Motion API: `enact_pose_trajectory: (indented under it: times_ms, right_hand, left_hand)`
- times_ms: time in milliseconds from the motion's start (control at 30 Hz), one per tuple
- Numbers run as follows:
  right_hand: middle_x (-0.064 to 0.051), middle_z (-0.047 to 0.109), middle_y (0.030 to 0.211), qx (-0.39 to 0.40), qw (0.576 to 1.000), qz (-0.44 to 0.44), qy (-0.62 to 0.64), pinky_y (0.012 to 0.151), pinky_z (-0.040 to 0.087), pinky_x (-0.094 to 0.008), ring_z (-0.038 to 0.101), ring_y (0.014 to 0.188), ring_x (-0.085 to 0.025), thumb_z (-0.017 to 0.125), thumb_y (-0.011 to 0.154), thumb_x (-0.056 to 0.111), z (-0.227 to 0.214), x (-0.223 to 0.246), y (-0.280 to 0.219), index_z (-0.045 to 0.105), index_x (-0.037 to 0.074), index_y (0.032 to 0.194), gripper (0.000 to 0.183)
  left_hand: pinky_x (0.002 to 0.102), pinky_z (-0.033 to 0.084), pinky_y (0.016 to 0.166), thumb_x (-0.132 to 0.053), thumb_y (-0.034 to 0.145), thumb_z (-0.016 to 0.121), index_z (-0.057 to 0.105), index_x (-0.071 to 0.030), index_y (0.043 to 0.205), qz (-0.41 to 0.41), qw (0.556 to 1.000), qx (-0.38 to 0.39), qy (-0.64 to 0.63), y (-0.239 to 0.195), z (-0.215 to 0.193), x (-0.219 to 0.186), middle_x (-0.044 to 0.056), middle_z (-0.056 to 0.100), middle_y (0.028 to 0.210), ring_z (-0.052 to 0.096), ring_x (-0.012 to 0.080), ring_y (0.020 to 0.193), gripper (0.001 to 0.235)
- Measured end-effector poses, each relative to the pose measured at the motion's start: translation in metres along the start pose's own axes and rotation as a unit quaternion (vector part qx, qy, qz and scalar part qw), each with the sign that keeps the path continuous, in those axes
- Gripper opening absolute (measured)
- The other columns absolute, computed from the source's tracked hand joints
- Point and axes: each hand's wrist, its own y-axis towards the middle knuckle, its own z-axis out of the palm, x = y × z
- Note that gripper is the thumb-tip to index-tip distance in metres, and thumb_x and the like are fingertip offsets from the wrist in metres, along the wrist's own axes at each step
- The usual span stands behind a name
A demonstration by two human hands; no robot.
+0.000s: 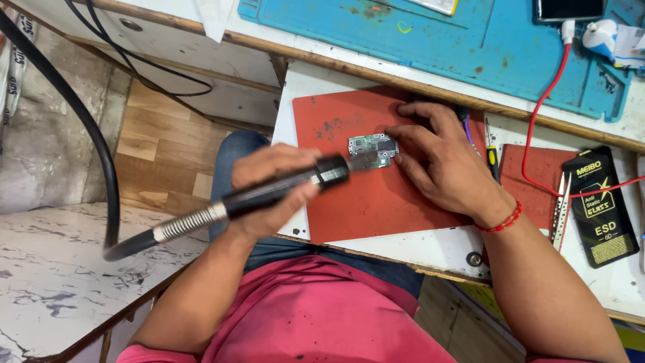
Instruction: The person uses a hot air gun to heat a small circuit board placed on a red mat, then uses a small brush to clean or apply flux to the board. The person continues to heat and clean the board throughout the clip.
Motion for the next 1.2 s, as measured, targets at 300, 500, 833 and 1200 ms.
enact_pose_trajectory:
  times_ms: [300, 500, 833, 1200]
  right_hand:
    - [-0.019, 0.053, 0.142, -0.006, 1.0, -0.015, -0.009, 0.112, 0.044, -0.046, 0.05, 0.134, -0.038, 0.073, 0.089, 0.009, 0.0005, -0.0028, 0.0, 0.066, 0.003, 0.127, 0.039]
    - [-0.02, 0.053, 0.141, -0.006, 1.0, -0.004, 0.001, 0.11, 0.044, -0.045, 0.05, 0.133, -0.038, 0.072, 0.089, 0.011, -0.002, -0.0026, 0.0001, 0.066, 0.003, 0.125, 0.037]
    - [-0.019, 0.053, 0.141, -0.015, 1.0, -0.016, -0.006, 0.111, 0.044, -0.046, 0.051, 0.132, -0.038, 0.072, 0.09, 0.011, -0.0039, -0.0002, 0.0006, 0.065, 0.004, 0.124, 0.035]
    - [-0.02, 0.053, 0.14, -0.011, 1.0, -0.023, -0.007, 0.111, 0.043, -0.045, 0.05, 0.132, -0.039, 0.071, 0.087, 0.008, -0.0015, -0.0043, 0.0007, 0.066, 0.002, 0.125, 0.039]
  left_hand:
    - [0.032, 0.063, 0.094, -0.014, 0.09, 0.079, 0.07, -0.001, 0.113, 0.028, 0.999, 0.025, -0.006, -0.0006, 0.0048, -0.0002, 0.015, 0.074, 0.107, 0.076, 0.024, 0.102, 0.028]
    - [0.031, 0.061, 0.089, -0.015, 0.087, 0.079, 0.07, -0.002, 0.111, 0.027, 0.999, 0.026, 0.005, 0.0032, 0.0061, -0.0028, 0.016, 0.075, 0.108, 0.076, 0.0233, 0.099, 0.028]
    - [0.035, 0.061, 0.096, -0.015, 0.091, 0.076, 0.07, 0.0, 0.111, -0.034, 0.999, -0.025, 0.017, 0.0005, 0.0047, 0.0008, 0.019, 0.074, 0.112, 0.075, 0.0255, 0.105, 0.026]
    - [0.031, 0.06, 0.089, -0.017, 0.088, 0.08, 0.07, 0.0, 0.109, 0.018, 1.0, 0.022, 0.002, 0.0016, 0.0053, -0.0021, 0.017, 0.075, 0.109, 0.076, 0.0239, 0.1, 0.03]
